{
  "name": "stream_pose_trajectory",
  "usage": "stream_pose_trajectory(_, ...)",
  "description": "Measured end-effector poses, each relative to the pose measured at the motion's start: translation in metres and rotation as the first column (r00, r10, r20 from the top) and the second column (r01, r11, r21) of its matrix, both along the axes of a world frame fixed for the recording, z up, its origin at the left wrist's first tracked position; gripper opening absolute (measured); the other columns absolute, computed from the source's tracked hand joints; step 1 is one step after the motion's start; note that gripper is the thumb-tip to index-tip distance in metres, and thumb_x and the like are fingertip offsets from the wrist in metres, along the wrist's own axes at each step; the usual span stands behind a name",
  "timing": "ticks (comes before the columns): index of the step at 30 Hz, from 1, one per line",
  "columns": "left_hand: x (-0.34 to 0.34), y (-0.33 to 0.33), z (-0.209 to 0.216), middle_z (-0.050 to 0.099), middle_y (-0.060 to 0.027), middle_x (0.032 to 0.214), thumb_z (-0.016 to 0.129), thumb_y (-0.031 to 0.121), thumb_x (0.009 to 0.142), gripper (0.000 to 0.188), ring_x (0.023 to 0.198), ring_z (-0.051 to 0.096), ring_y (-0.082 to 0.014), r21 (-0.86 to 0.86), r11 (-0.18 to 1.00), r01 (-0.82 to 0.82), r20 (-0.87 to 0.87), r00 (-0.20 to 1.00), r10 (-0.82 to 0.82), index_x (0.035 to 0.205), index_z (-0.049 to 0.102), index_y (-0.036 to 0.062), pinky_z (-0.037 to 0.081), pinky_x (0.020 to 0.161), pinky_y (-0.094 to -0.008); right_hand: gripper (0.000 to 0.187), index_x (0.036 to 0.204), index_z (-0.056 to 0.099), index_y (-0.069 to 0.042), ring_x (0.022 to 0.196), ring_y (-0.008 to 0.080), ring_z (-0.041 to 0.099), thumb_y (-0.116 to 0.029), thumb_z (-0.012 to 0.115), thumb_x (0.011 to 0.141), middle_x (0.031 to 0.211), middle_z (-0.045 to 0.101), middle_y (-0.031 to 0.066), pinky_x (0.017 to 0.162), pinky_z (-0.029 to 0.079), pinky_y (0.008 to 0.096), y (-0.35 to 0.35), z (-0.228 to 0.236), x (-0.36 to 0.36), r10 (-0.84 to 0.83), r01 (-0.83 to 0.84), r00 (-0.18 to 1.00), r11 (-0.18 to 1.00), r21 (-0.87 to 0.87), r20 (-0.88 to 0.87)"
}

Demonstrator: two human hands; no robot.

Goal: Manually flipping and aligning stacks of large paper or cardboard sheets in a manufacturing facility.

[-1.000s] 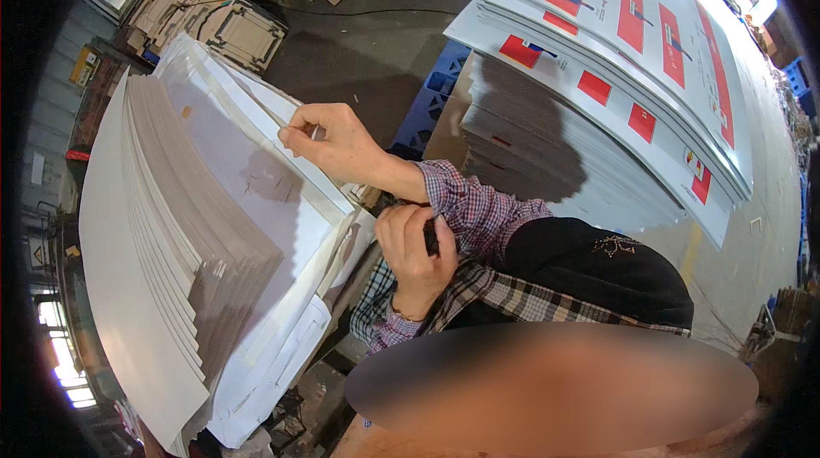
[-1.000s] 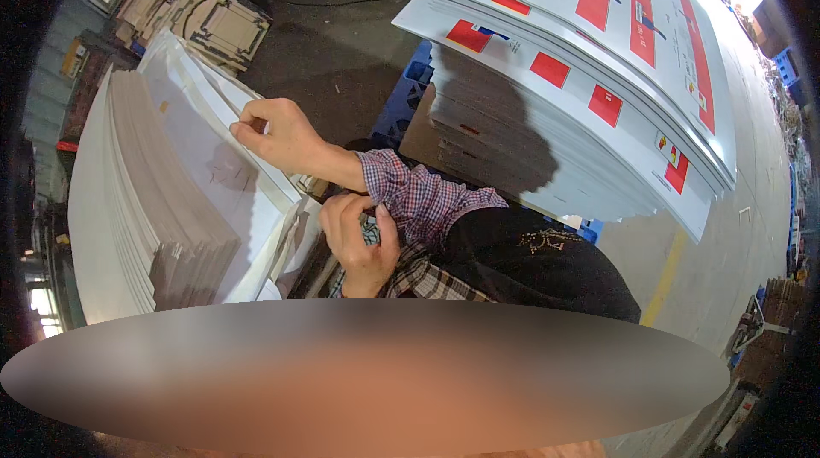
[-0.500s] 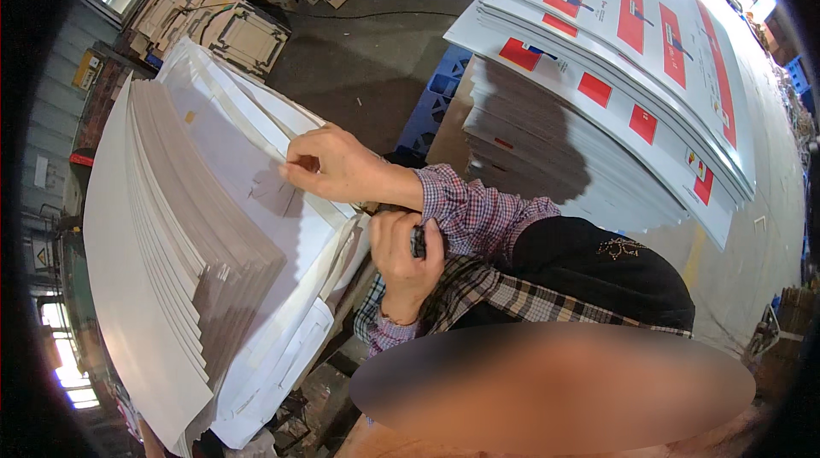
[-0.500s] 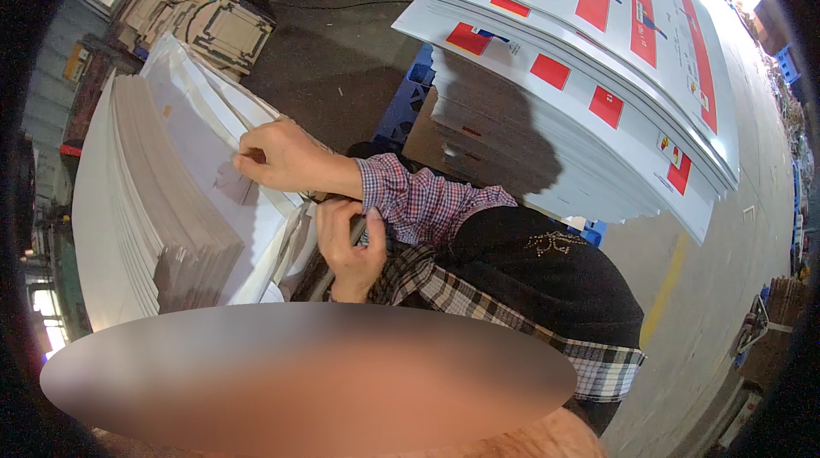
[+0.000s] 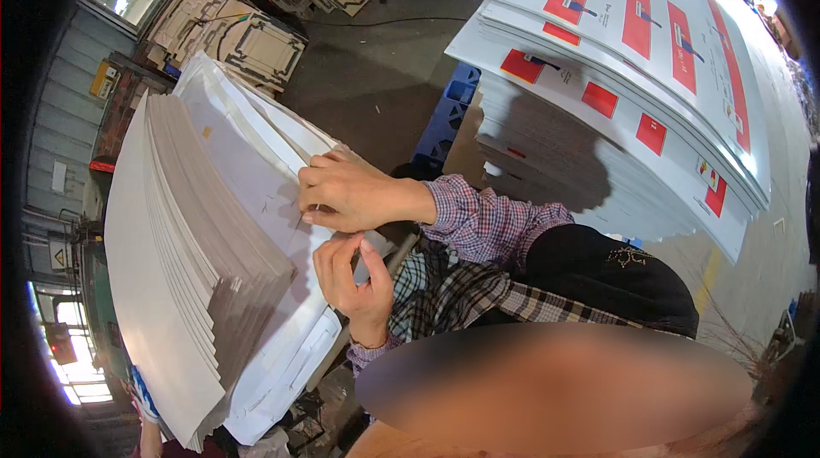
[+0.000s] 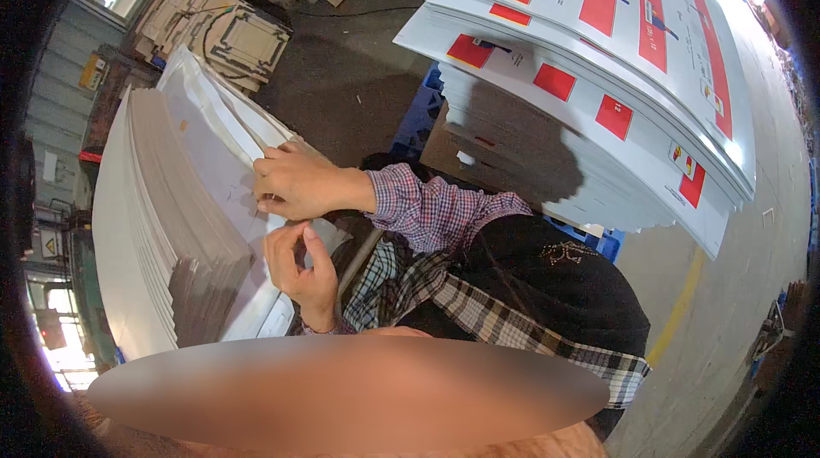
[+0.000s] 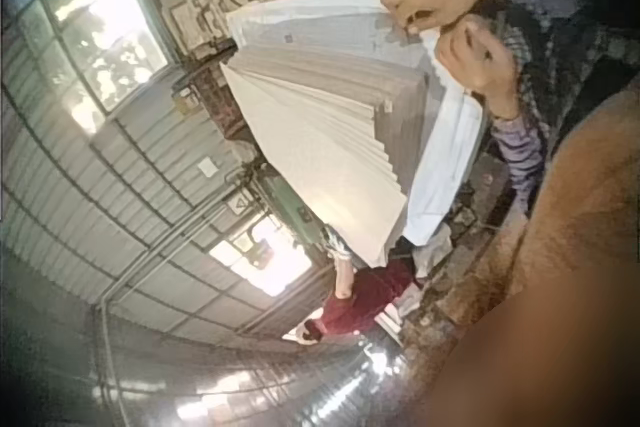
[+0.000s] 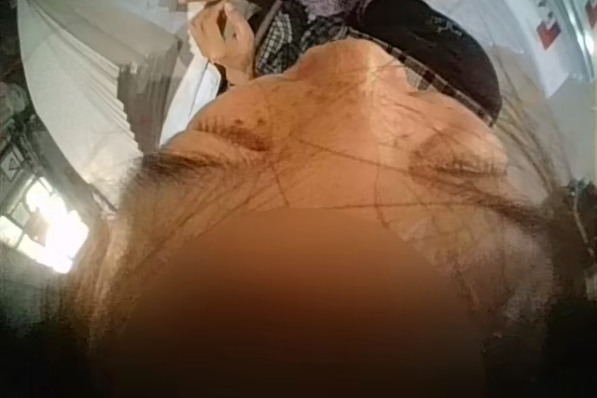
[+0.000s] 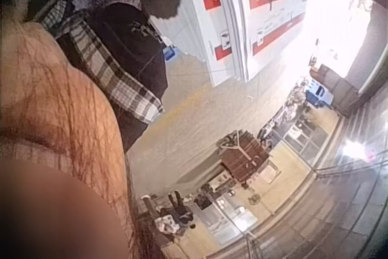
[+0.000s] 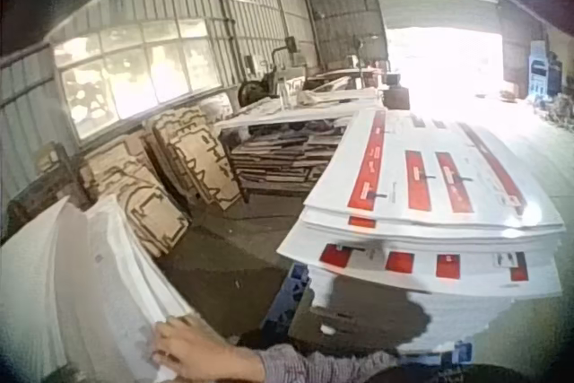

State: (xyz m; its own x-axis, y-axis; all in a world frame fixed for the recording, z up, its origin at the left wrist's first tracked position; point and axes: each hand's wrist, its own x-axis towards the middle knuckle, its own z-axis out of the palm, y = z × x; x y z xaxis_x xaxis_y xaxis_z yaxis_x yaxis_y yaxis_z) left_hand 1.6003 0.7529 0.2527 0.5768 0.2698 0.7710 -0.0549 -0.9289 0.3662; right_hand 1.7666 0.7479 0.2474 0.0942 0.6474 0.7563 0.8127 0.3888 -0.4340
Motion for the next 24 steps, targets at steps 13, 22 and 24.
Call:
stream_pose_trajectory(13,0.027,-0.034,-0.041,0.056,-0.0153,0.110,0.070,-0.006,0.079,0.019,0.108,0.057,-0.0358,0.124,0.972,-0.201,0.099,0.977,0.189,0.097,0.070,0.0008,0.047,0.095,-0.0463,0.019,0.094,0.069,-0.009,0.101,0.0219,0.053,-0.026,0.074,0.087,0.099,0.054,0.0047,0.090,0.038,0.0389,-0.013,0.016,0.010,-0.044,0.044,0.990,0.999,0.002,0.135)
stream_pose_trajectory(22,0.012,-0.014,-0.070,0.066,-0.0092,0.100,0.071,0.000,0.074,0.022,0.124,0.049,-0.0381,0.196,0.961,-0.196,-0.002,0.980,0.200,0.096,0.071,0.0059,0.037,0.108,-0.0544,0.021,0.096,0.069,-0.009,0.100,0.0239,0.053,-0.026,0.075,0.086,0.099,0.054,0.0057,0.090,0.040,0.0396,-0.004,0.019,0.002,-0.035,0.036,0.983,0.999,-0.006,0.178)
stream_pose_trajectory(24,0.009,-0.010,-0.076,0.067,-0.0084,0.097,0.070,0.000,0.074,0.022,0.126,0.047,-0.0379,0.231,0.949,-0.214,0.003,0.976,0.219,0.095,0.071,0.0063,0.035,0.109,-0.0555,0.021,0.095,0.068,-0.008,0.100,0.0241,0.053,-0.026,0.075,0.086,0.099,0.054,0.0061,0.090,0.040,0.0398,-0.003,0.019,-0.004,-0.028,0.031,0.984,0.999,-0.017,0.174)
